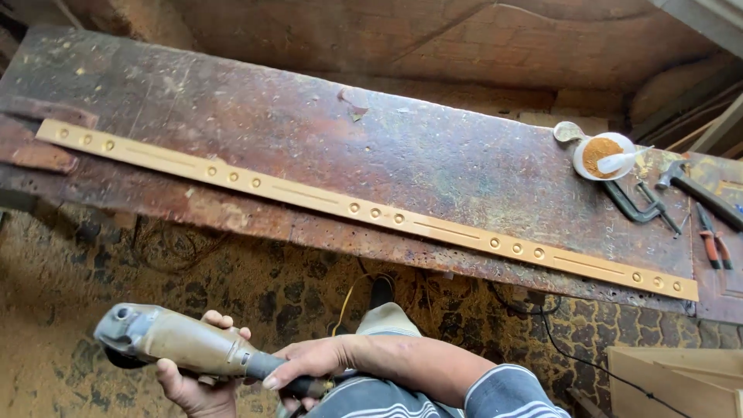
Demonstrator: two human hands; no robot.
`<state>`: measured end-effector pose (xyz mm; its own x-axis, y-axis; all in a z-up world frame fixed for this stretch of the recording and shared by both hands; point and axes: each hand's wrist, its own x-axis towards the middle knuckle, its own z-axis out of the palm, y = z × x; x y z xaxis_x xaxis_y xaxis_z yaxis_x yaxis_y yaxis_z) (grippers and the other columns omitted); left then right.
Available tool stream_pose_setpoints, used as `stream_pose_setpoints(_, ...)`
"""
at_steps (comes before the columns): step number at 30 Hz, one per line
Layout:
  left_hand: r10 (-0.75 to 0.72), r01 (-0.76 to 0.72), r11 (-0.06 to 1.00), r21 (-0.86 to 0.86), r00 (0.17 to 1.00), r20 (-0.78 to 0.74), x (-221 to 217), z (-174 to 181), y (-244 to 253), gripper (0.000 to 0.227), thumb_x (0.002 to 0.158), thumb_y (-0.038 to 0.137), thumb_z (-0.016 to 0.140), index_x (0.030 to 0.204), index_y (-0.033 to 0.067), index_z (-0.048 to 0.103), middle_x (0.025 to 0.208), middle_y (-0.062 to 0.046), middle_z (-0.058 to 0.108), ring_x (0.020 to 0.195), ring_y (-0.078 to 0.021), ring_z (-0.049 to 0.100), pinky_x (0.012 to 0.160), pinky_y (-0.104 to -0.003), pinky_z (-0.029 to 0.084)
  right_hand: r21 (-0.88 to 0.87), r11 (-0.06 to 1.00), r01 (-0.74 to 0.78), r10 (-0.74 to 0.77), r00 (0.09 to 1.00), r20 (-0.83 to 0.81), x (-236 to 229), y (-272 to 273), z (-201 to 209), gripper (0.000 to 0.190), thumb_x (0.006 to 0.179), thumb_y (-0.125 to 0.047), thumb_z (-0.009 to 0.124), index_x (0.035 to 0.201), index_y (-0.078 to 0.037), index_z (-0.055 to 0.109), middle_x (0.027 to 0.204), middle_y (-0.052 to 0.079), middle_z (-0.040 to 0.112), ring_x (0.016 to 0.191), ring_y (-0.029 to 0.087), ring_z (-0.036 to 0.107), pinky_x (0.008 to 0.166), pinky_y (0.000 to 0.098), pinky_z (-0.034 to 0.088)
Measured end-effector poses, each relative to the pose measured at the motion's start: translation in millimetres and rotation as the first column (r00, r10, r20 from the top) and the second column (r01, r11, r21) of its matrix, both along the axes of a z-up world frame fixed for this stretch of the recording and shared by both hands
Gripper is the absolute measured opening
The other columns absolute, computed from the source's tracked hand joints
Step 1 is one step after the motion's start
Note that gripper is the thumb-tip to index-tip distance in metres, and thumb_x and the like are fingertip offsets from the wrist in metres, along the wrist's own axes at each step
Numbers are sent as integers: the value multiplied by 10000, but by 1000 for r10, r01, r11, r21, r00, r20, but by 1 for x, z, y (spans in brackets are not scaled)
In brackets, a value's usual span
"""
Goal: The person sands a long wooden strip with holes along its length using an angle grinder on a workbench. They then squeeze glue from a bottle into the holes, sprinkle sawdust from a bowl over the glued holes, and resume sanding the strip flat with the grinder.
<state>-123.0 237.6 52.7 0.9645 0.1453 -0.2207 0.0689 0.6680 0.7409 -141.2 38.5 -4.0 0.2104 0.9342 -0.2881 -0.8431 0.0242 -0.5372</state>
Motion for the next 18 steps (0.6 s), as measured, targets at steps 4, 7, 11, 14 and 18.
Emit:
stream_pose_setpoints(4, -75, 70, 996, -50, 992, -103, 34, -41, 1, 895, 883, 676, 739, 1369, -11, 433, 1242, -158, 610, 1094, -312, 628, 931, -560, 558, -157, 973, 167, -112, 943, 313, 29, -38, -5, 672, 1005, -515, 677, 1453, -29, 555, 1087, 166, 692, 914, 199, 660, 768, 307, 553)
stream_pose_setpoints(7, -68, 89, 993, 77, 968, -240, 73, -44, 1, 897, 798, 587, 760, 1449, 66, 430, 1165, -134, 589, 1087, -290, 637, 873, -564, 581, -369, 822, 434, -94, 742, 664, 35, -83, -8, 721, 923, -520, 680, 1451, -37, 591, 1137, 122, 700, 1020, 228, 678, 850, 339, 545)
stream_pose_setpoints(11, -126, 269, 929, 255, 876, -466, 166, -56, 11, 748, 818, 402, 725, 1381, -22, 476, 1094, -162, 657, 1004, -300, 689, 867, -502, 599, -613, 456, 645, -132, 730, 670, 4, -154, -75, 596, 898, -389, 739, 1374, -46, 636, 1080, 147, 730, 968, 205, 674, 835, 332, 551)
stream_pose_setpoints(14, -95, 424, 799, 427, 790, -606, 244, -109, 29, 571, 848, 275, 778, 1274, -36, 559, 1066, -140, 664, 944, -253, 669, 856, -465, 571, -719, 164, 675, -122, 737, 664, -24, -190, -85, 533, 877, -342, 776, 1297, -26, 686, 1053, 63, 731, 922, 134, 680, 815, 303, 558)
stream_pose_setpoints(18, -156, 586, 617, 526, 746, -647, 364, -92, -20, 433, 746, 169, 837, 1070, 42, 577, 956, -97, 664, 797, -239, 663, 710, -478, 574, -905, -112, 410, -410, 811, 418, -37, -217, -72, 567, 855, -305, 749, 1343, -35, 646, 860, 102, 751, 736, 131, 672, 710, 288, 556)
